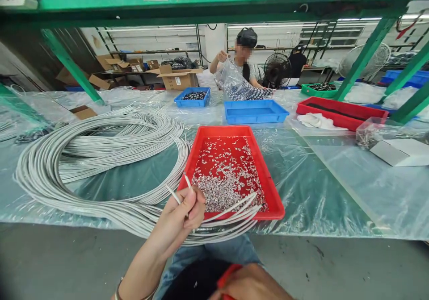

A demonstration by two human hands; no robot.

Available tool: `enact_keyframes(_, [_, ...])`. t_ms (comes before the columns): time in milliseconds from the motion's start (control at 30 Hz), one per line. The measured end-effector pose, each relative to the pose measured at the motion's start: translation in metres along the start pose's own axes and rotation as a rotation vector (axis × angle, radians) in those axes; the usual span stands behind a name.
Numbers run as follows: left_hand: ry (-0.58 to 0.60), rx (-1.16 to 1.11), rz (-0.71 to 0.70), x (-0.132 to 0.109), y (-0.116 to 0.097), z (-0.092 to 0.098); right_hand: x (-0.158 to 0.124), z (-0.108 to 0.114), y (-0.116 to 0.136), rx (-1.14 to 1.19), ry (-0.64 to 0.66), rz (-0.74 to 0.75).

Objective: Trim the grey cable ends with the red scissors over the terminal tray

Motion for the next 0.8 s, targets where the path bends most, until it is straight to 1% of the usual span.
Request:
enact_keyframes(167, [0.019, -0.077, -0.014, 0.004, -0.004, 0.002, 0.026, -0.040, -0.006, -0.155, 0.072, 0.073])
enact_keyframes(267, [0.019, -0.113, -0.022, 0.005, -0.006, 0.004, 0.039, -0.054, -0.011, -0.224, 0.070, 0.113])
enact_keyframes(333, [0.022, -0.123, -0.021, 0.005, -0.006, 0.004, 0.043, -0.057, -0.012, -0.248, 0.067, 0.144])
enact_keyframes(433, [0.027, -0.137, -0.021, 0.005, -0.005, 0.003, 0.042, -0.058, -0.011, -0.253, 0.098, 0.207])
enact_keyframes(567, [0.037, -0.142, -0.013, 0.005, -0.004, 0.002, 0.042, -0.058, -0.005, -0.206, 0.141, 0.285])
enact_keyframes(667, [0.048, -0.138, -0.006, 0.004, -0.004, 0.002, 0.042, -0.064, 0.001, -0.167, 0.200, 0.345])
enact_keyframes(733, [0.059, -0.136, -0.002, 0.004, -0.004, 0.002, 0.045, -0.065, 0.003, -0.148, 0.209, 0.342])
enact_keyframes(800, [0.069, -0.134, 0.001, 0.004, -0.003, 0.001, 0.048, -0.061, 0.006, -0.117, 0.195, 0.308])
Point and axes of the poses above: each hand's wrist, its own x-axis towards the middle knuckle, its own z-axis out of the back of the hand, y = z × x, the point moved 10 cm from there along x, towards the middle knuckle, and after that the axes turned 14 degrees about -z, right-handed, at the moved point
